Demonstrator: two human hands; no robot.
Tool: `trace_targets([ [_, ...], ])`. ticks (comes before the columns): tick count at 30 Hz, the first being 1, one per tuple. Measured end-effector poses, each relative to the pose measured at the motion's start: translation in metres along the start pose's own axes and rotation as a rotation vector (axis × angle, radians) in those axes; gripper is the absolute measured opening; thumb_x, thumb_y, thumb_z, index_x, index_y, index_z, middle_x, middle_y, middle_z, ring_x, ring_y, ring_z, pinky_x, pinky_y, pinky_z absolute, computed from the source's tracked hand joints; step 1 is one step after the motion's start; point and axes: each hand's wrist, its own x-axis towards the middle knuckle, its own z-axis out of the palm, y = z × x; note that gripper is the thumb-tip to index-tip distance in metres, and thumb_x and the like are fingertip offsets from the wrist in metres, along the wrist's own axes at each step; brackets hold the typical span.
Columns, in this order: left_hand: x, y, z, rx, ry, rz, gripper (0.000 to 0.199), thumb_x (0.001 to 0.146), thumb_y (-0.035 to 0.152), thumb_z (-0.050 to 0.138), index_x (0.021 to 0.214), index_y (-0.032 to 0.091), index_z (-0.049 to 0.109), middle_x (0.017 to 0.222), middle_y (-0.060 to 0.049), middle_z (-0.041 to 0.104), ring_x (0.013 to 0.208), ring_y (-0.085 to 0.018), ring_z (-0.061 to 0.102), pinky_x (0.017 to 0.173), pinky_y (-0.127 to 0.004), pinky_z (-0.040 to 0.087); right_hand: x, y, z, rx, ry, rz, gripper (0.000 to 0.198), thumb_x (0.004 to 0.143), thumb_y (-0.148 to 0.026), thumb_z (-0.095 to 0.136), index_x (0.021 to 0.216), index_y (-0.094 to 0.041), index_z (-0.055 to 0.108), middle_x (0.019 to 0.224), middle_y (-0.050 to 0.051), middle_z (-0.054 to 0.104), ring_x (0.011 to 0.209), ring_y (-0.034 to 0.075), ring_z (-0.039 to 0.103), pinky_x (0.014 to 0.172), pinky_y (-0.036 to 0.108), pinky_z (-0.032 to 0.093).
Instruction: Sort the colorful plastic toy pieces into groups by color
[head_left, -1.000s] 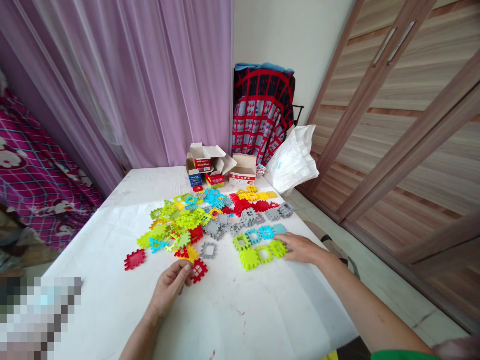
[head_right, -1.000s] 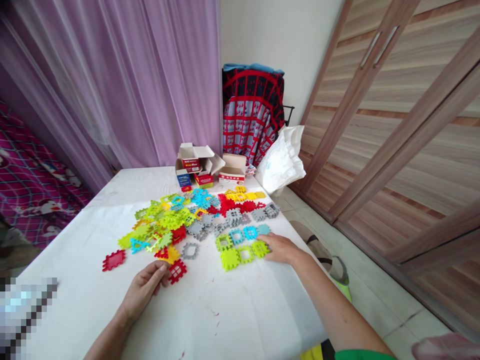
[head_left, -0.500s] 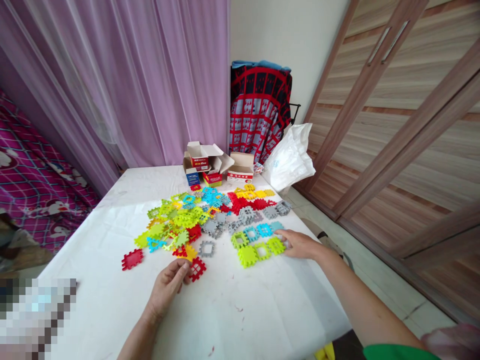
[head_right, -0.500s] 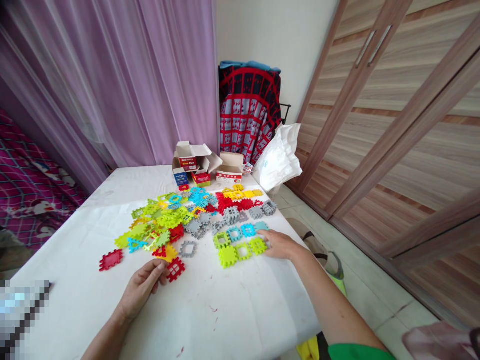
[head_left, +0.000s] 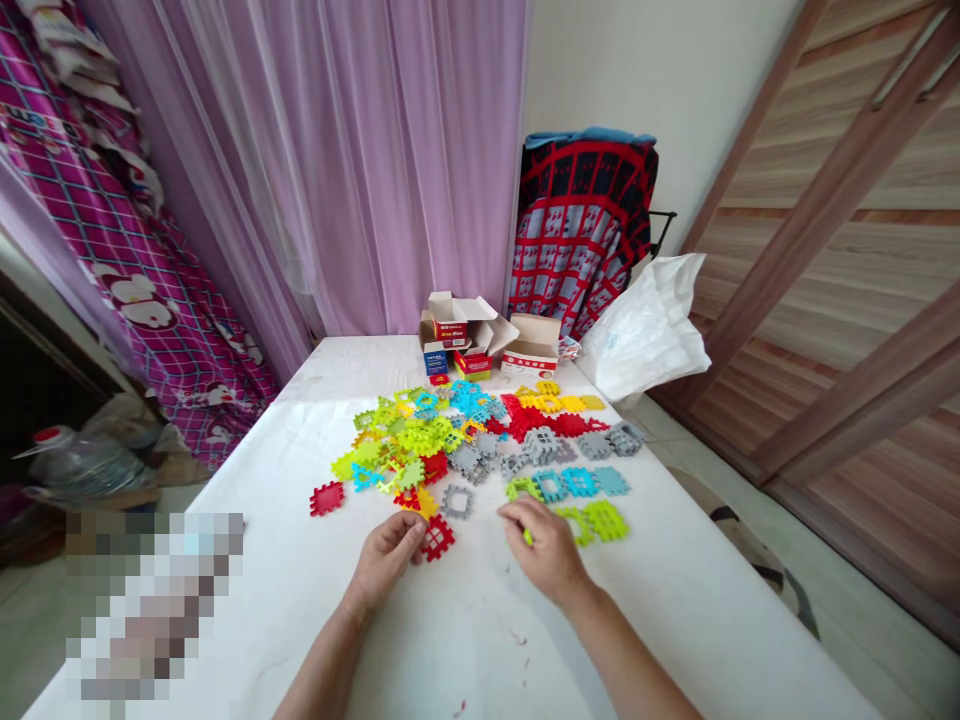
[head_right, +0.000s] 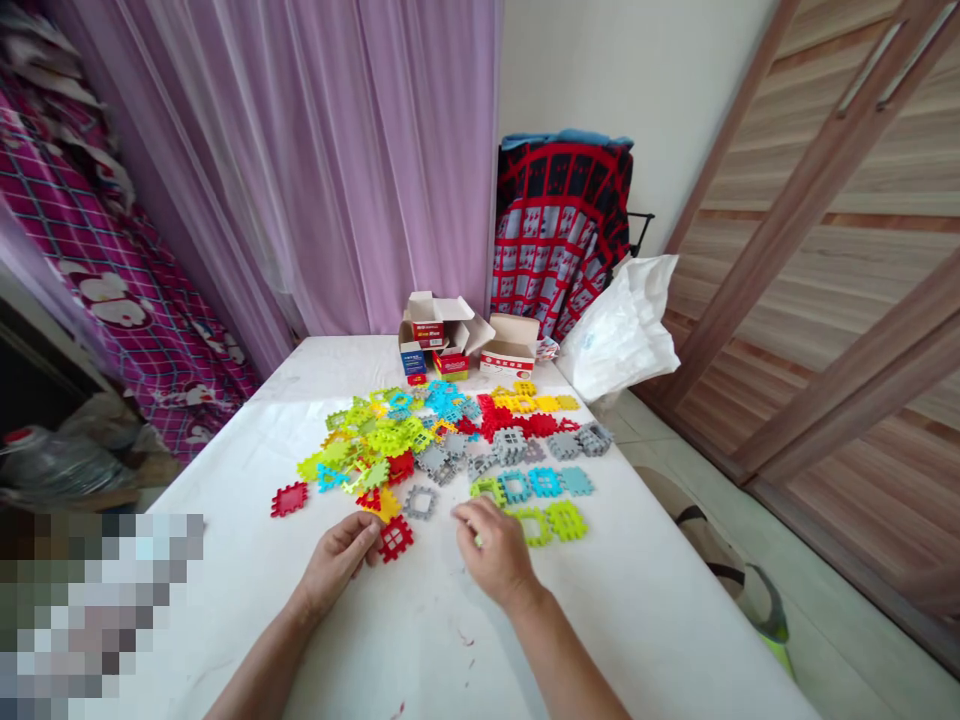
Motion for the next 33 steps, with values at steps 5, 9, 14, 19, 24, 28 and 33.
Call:
trace_targets([
  [5,0.007,-0.013,-0.006,0.072,0.257,0.089,0.045,0.072,0.065,0.059,0.076,0.020,0.060,0.054,0.004,0.056,0.043,-0.010,0.047,0.044,-0.023,0.038,-0.008,-0.035,0.058,0.062,-0.203,-0.059,0.025,0.080,-0.010,0.046,0.089,-0.025,0.065,0.085,0.003,0.066,0.081,0.017,0.063,0.073,0.026,0.049],
  [9,0.016,-0.011,-0.016,0.356,0.468,0.200,0.032,0.078,0.051,0.059,0.089,0.022,0.065,0.074,0.000,0.062,0.055,-0.013,0.054,0.057,-0.026,0.044,-0.012,-0.031,0.072,0.060,-0.255,-0.024,0.023,0.077,-0.009,0.048,0.083,-0.025,0.064,0.081,0.002,0.066,0.077,0.017,0.063,0.070,0.026,0.049],
  [14,0.029,0.011,-0.014,1.019,0.455,0.282,0.032,0.084,0.042,0.056,0.109,0.024,0.066,0.104,-0.008,0.063,0.084,-0.020,0.063,0.070,-0.029,0.046,-0.011,-0.027,0.071,0.097,-0.247,0.012,0.022,0.077,-0.009,0.048,0.080,-0.024,0.063,0.080,0.001,0.066,0.077,0.016,0.063,0.069,0.025,0.047],
  [19,0.043,0.027,-0.005,1.301,0.397,0.248,0.027,0.082,0.040,0.060,0.099,0.022,0.070,0.100,-0.009,0.066,0.094,-0.026,0.061,0.081,-0.034,0.045,-0.013,-0.024,0.075,0.146,-0.209,0.009,0.023,0.076,-0.007,0.049,0.080,-0.022,0.066,0.079,0.002,0.066,0.076,0.016,0.063,0.069,0.024,0.045],
  [24,0.044,0.033,-0.012,1.234,0.376,0.241,0.023,0.086,0.036,0.053,0.092,0.023,0.071,0.091,-0.008,0.070,0.092,-0.027,0.061,0.082,-0.037,0.042,-0.013,-0.023,0.075,0.183,-0.197,0.012,0.023,0.076,-0.008,0.049,0.081,-0.022,0.066,0.079,0.002,0.066,0.076,0.015,0.062,0.070,0.023,0.045],
  [28,0.039,0.031,-0.023,0.618,0.458,0.133,0.020,0.080,0.039,0.061,0.086,0.022,0.070,0.080,-0.005,0.070,0.088,-0.025,0.063,0.075,-0.033,0.043,-0.012,-0.025,0.073,0.195,-0.208,0.023,0.023,0.077,-0.008,0.049,0.081,-0.021,0.067,0.079,0.002,0.066,0.076,0.015,0.063,0.068,0.024,0.045],
  [33,0.028,0.021,-0.019,0.140,0.335,0.003,0.048,0.066,0.064,0.064,0.079,0.019,0.062,0.061,0.000,0.063,0.058,-0.016,0.062,0.049,-0.023,0.039,-0.010,-0.026,0.071,0.250,-0.198,0.047,0.023,0.079,-0.012,0.048,0.086,-0.021,0.068,0.082,0.004,0.069,0.078,0.017,0.065,0.072,0.026,0.048],
])
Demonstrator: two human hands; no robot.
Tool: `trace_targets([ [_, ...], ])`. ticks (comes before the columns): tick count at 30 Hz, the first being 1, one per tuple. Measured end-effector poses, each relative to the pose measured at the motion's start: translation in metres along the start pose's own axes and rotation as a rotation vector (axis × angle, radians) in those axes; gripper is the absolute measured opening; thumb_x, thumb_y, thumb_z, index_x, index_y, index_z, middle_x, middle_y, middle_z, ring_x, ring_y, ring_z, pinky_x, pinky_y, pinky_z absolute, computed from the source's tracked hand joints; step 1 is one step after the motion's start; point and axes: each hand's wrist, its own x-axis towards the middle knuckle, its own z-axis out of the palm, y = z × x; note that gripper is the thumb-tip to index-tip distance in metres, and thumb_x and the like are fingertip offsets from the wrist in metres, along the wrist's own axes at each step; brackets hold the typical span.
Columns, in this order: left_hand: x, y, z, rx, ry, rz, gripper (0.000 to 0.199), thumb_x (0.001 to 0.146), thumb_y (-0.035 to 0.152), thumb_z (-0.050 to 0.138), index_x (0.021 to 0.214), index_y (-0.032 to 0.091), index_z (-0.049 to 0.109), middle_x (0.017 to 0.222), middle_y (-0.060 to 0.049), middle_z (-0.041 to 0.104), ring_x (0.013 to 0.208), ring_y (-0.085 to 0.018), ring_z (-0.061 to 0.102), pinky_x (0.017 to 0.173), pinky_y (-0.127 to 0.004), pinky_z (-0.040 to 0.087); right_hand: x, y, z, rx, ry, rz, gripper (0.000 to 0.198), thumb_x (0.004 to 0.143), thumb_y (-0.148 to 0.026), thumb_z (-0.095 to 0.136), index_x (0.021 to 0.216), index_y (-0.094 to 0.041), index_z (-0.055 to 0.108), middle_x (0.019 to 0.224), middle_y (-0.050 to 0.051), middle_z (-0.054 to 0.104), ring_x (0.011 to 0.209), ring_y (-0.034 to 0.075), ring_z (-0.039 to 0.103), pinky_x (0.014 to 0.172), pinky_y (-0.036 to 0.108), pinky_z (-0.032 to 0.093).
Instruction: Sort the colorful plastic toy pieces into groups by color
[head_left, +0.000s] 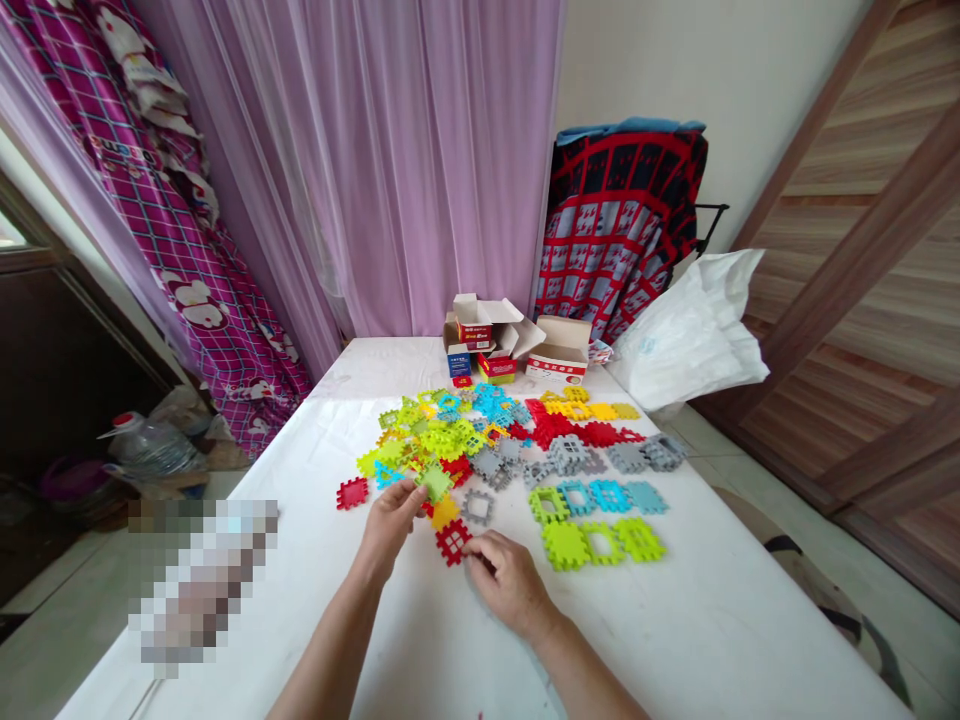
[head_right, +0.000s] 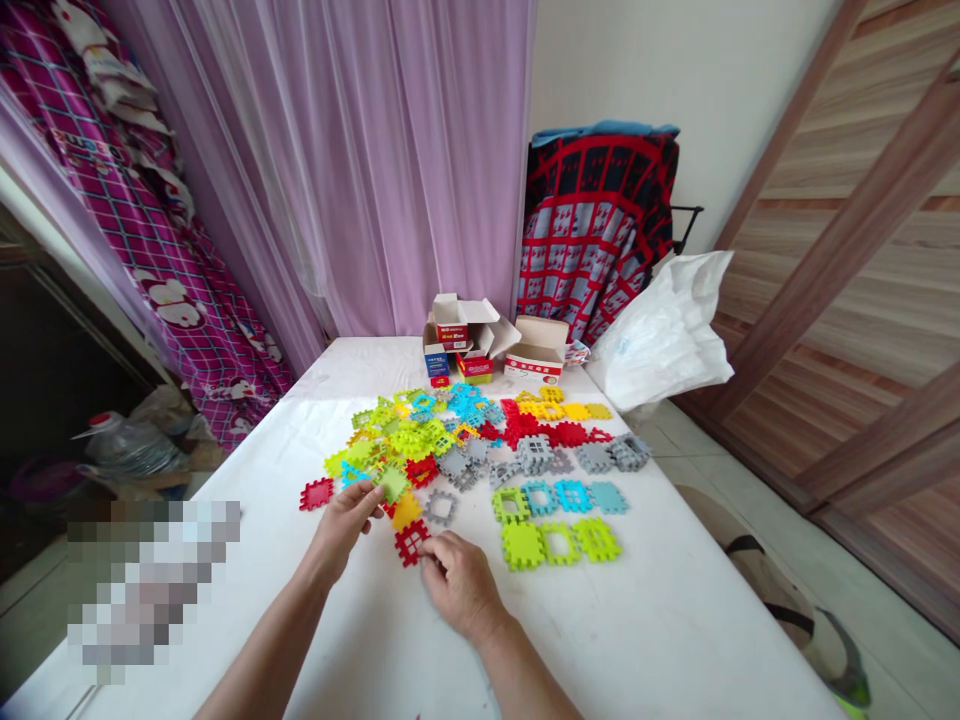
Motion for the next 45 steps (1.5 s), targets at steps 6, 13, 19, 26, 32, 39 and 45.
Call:
trace_targets([
  [6,-0.024,-0.013,0.017,-0.309,-0.235,-0.073,0.057,0.056,0.065,0.074,0.086,0.020,0.056,0.071,-0.001,0.070,0.047,-0.009,0.054,0.041,-0.018,0.032,0.001,0.004,-0.007,0.312,-0.012,0.207,0.035,0.090,-0.039,0.047,0.110,-0.016,0.065,0.090,0.009,0.072,0.073,0.019,0.067,0.066,0.029,0.053],
  [13,-0.035,-0.019,0.033,-0.439,-0.323,-0.029,0.051,0.058,0.059,0.078,0.083,0.019,0.059,0.069,0.001,0.066,0.045,-0.006,0.047,0.043,-0.018,0.032,-0.001,0.003,-0.015,0.441,-0.095,0.181,0.050,0.081,-0.048,0.062,0.121,-0.018,0.058,0.112,0.010,0.066,0.081,0.017,0.064,0.063,0.026,0.051],
  [19,-0.036,-0.022,0.033,-0.424,-0.336,-0.013,0.051,0.059,0.063,0.075,0.081,0.020,0.059,0.054,0.006,0.057,0.043,-0.006,0.044,0.045,-0.019,0.035,0.000,0.000,-0.014,0.410,-0.105,0.184,0.058,0.073,-0.046,0.068,0.122,-0.016,0.058,0.111,0.010,0.063,0.076,0.015,0.061,0.055,0.023,0.046],
  [26,-0.037,-0.026,0.030,-0.371,-0.357,0.035,0.051,0.059,0.058,0.077,0.091,0.020,0.064,0.077,-0.002,0.068,0.063,-0.014,0.061,0.055,-0.024,0.046,-0.006,-0.011,-0.016,0.277,-0.060,0.120,0.050,0.065,-0.037,0.073,0.110,-0.019,0.061,0.095,0.003,0.062,0.073,0.014,0.057,0.064,0.026,0.049],
  [32,-0.039,-0.019,0.027,-0.246,-0.318,0.009,0.057,0.065,0.058,0.072,0.107,0.021,0.062,0.087,-0.004,0.068,0.066,-0.015,0.061,0.052,-0.023,0.046,-0.031,0.008,-0.077,-0.088,0.272,0.128,0.049,0.071,-0.041,0.066,0.115,-0.020,0.058,0.094,0.005,0.060,0.076,0.017,0.056,0.066,0.028,0.048],
  [39,-0.040,-0.017,0.025,-0.163,-0.325,-0.008,0.058,0.066,0.063,0.069,0.104,0.019,0.064,0.080,-0.005,0.069,0.064,-0.016,0.060,0.045,-0.022,0.039,-0.079,0.099,-0.202,-0.798,0.667,0.725,0.045,0.076,-0.053,0.055,0.103,-0.018,0.063,0.119,0.015,0.056,0.111,0.029,0.052,0.090,0.041,0.043],
  [45,-0.037,-0.021,0.026,-0.145,-0.341,0.001,0.058,0.066,0.063,0.069,0.103,0.019,0.065,0.077,-0.005,0.070,0.063,-0.016,0.060,0.045,-0.022,0.039,-0.098,0.117,-0.221,-0.910,0.566,0.945,0.048,0.078,-0.053,0.054,0.111,-0.019,0.064,0.132,0.016,0.051,0.120,0.033,0.047,0.092,0.046,0.040],
])
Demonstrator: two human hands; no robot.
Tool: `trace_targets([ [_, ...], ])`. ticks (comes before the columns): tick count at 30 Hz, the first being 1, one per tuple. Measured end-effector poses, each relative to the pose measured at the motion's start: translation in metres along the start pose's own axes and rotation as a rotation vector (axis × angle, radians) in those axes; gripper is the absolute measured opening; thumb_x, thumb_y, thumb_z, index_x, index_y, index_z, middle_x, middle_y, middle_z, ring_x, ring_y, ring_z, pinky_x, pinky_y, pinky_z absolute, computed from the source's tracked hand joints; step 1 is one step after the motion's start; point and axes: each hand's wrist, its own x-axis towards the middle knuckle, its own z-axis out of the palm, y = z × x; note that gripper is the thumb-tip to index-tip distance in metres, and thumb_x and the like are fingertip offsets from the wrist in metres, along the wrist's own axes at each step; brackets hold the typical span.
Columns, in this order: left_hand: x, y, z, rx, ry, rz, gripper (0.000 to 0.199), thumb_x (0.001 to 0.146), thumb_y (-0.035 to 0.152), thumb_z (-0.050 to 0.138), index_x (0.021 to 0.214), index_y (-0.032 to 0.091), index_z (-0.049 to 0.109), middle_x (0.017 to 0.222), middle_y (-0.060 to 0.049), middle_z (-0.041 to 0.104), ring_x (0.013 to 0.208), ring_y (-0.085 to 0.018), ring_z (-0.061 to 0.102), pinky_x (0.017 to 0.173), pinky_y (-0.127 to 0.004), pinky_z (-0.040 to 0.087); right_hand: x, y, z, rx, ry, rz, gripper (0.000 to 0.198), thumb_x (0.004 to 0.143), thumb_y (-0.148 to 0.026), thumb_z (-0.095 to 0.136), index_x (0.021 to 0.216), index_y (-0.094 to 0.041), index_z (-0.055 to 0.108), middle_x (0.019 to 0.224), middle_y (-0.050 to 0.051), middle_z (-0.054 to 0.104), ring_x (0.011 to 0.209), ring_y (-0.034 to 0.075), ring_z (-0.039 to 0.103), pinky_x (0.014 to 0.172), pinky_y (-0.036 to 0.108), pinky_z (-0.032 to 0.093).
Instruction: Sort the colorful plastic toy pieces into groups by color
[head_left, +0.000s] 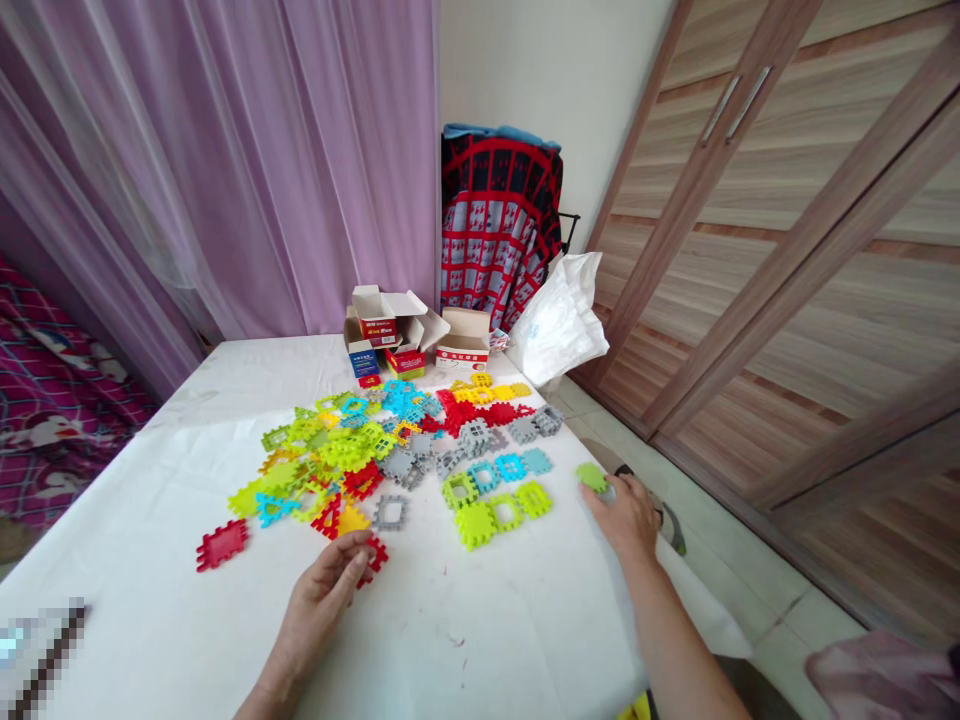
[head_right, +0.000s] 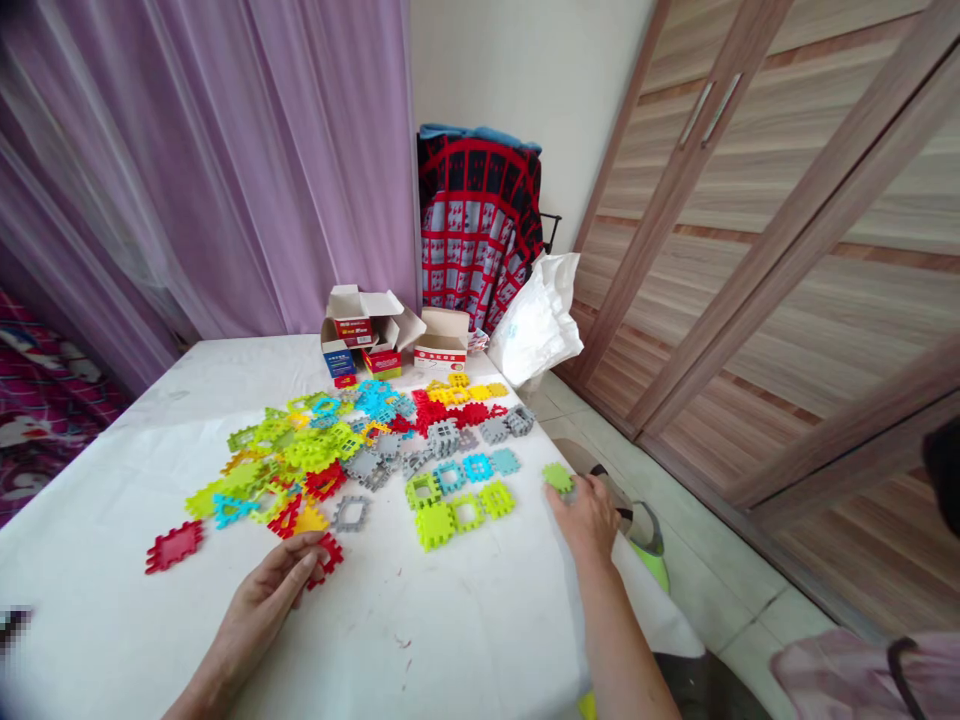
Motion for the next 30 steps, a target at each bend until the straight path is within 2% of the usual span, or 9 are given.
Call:
trace_targets([
  [4,0.001,-0.003,-0.001,-0.003,0.011,-0.006,0.058,0.065,0.063,0.069,0.102,0.018,0.065,0.079,-0.005,0.071,0.063,-0.016,0.060,0.046,-0.023,0.040,0.007,-0.003,-0.003,-0.035,-0.035,0.055,0.050,0.080,-0.053,0.051,0.115,-0.019,0.063,0.128,0.014,0.054,0.115,0.031,0.051,0.092,0.044,0.041],
  [13,0.000,-0.005,-0.002,0.011,0.023,-0.041,0.064,0.062,0.066,0.070,0.104,0.018,0.064,0.082,-0.006,0.071,0.061,-0.015,0.055,0.047,-0.023,0.039,0.011,-0.001,-0.005,-0.020,-0.117,0.043,0.056,0.081,-0.054,0.044,0.119,-0.016,0.059,0.126,0.016,0.054,0.115,0.033,0.051,0.088,0.046,0.043],
  [20,0.000,-0.002,0.000,-0.006,0.026,-0.027,0.060,0.064,0.065,0.069,0.102,0.018,0.065,0.080,-0.005,0.070,0.064,-0.016,0.059,0.048,-0.023,0.039,0.009,-0.001,-0.004,-0.029,-0.130,0.053,0.062,0.079,-0.057,0.044,0.124,-0.016,0.056,0.126,0.016,0.055,0.114,0.033,0.052,0.089,0.047,0.043],
  [23,-0.001,-0.002,0.002,-0.026,0.030,-0.033,0.061,0.064,0.066,0.068,0.101,0.018,0.065,0.076,-0.004,0.068,0.060,-0.015,0.057,0.045,-0.022,0.037,0.007,0.002,0.001,-0.037,-0.079,0.042,0.064,0.079,-0.059,0.043,0.124,-0.016,0.055,0.124,0.017,0.057,0.112,0.034,0.052,0.088,0.050,0.042],
  [30,-0.003,0.001,0.004,-0.086,-0.002,-0.001,0.055,0.066,0.064,0.068,0.097,0.018,0.066,0.070,-0.001,0.063,0.058,-0.013,0.054,0.046,-0.021,0.036,0.005,0.011,0.015,0.089,0.240,-0.107,0.050,0.081,-0.051,0.039,0.107,-0.017,0.064,0.122,0.017,0.057,0.111,0.035,0.053,0.084,0.049,0.044],
])
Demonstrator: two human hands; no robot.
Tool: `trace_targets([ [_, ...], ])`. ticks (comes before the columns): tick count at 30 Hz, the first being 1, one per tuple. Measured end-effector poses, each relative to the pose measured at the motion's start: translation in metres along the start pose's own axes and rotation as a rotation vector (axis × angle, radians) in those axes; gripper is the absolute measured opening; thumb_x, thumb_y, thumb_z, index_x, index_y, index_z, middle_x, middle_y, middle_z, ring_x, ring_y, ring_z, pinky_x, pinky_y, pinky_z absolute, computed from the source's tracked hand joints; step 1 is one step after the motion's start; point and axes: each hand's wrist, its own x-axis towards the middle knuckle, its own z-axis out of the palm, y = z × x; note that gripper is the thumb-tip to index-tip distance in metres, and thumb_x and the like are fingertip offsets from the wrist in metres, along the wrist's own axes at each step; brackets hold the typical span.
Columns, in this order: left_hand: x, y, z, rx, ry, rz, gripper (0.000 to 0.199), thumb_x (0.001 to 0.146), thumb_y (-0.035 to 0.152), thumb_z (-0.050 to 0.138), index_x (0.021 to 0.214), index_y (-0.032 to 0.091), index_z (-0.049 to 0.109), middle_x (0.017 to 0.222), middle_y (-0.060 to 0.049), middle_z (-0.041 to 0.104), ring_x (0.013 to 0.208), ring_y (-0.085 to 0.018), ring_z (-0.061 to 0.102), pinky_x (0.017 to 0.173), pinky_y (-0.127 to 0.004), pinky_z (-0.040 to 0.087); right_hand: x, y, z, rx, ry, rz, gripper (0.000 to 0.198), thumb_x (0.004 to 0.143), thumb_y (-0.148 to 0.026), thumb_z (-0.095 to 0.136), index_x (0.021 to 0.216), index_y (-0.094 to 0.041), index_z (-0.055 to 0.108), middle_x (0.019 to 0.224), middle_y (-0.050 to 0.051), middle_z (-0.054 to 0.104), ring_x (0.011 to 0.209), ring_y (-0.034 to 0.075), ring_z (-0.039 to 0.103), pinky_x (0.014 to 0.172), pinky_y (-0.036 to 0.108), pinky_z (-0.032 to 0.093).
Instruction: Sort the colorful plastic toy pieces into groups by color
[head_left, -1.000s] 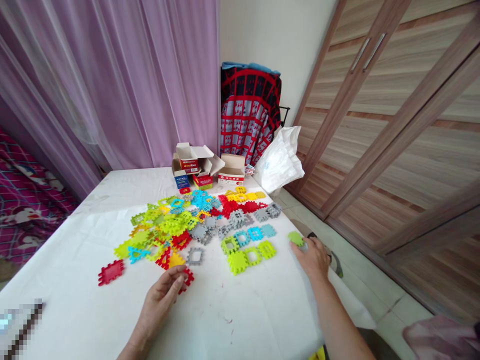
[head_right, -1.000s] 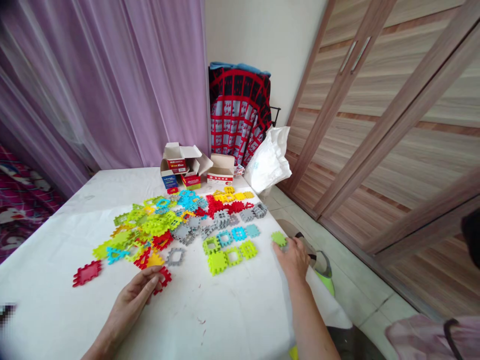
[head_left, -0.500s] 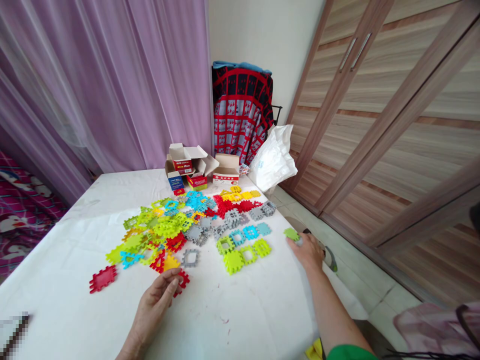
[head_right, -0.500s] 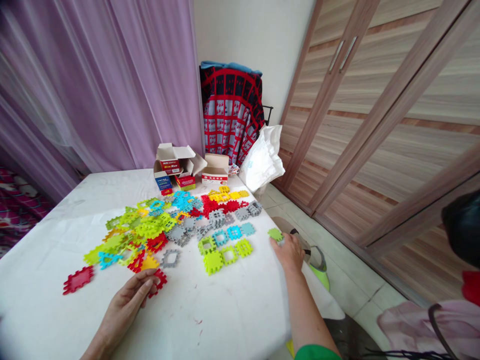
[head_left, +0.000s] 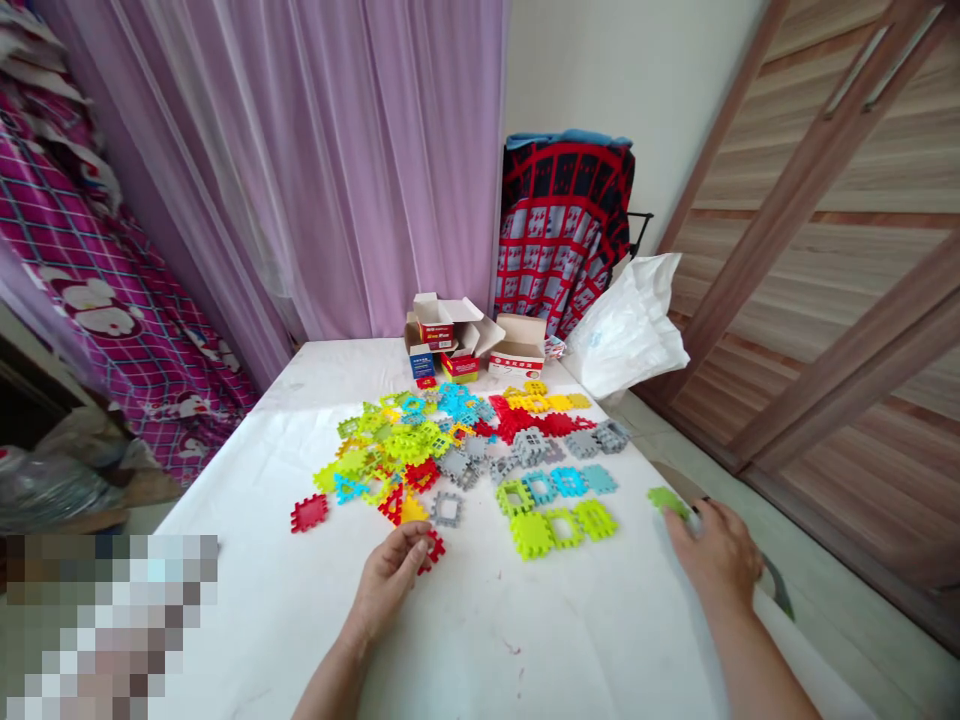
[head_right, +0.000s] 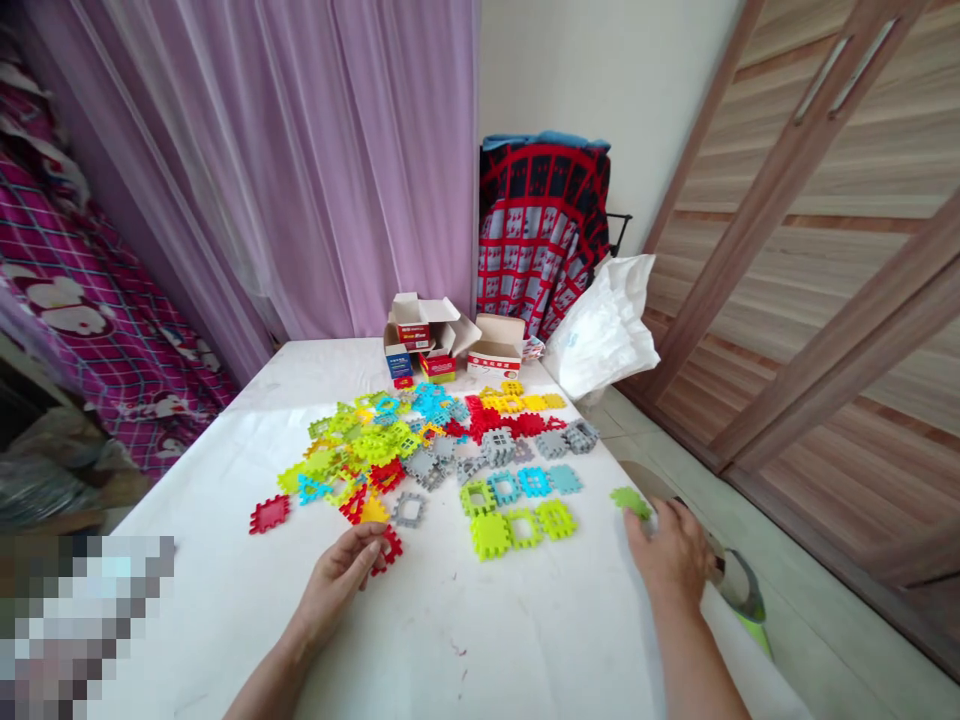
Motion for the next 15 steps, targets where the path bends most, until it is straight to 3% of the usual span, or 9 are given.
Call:
trace_targets([
  [6,0.007,-0.008,0.003,-0.026,0.015,0.002,0.053,0.065,0.063,0.069,0.095,0.018,0.066,0.067,0.000,0.063,0.053,-0.011,0.050,0.046,-0.021,0.037,-0.015,-0.028,0.002,0.143,0.109,-0.120,0.042,0.083,-0.043,0.040,0.105,-0.018,0.066,0.124,0.017,0.056,0.110,0.034,0.054,0.085,0.047,0.044],
  [9,0.019,-0.007,-0.001,0.079,0.084,0.087,0.041,0.071,0.056,0.067,0.088,0.019,0.067,0.063,0.001,0.062,0.053,-0.011,0.051,0.052,-0.023,0.042,-0.025,-0.048,0.001,0.201,0.112,-0.209,0.041,0.085,-0.041,0.041,0.106,-0.016,0.065,0.126,0.017,0.054,0.112,0.034,0.053,0.088,0.047,0.044],
  [12,0.036,0.009,-0.013,0.385,0.251,0.238,0.022,0.078,0.043,0.062,0.084,0.023,0.070,0.070,0.000,0.066,0.063,-0.015,0.059,0.062,-0.026,0.046,-0.032,-0.060,0.001,0.219,0.098,-0.276,0.041,0.086,-0.041,0.039,0.103,-0.016,0.066,0.125,0.016,0.055,0.112,0.031,0.054,0.089,0.044,0.044],
  [15,0.053,0.033,-0.027,0.862,0.303,0.359,0.019,0.084,0.029,0.055,0.093,0.027,0.071,0.096,-0.003,0.070,0.084,-0.020,0.065,0.075,-0.030,0.048,-0.033,-0.061,0.003,0.220,0.087,-0.290,0.041,0.086,-0.042,0.038,0.101,-0.016,0.066,0.124,0.014,0.056,0.111,0.030,0.055,0.090,0.042,0.044],
])
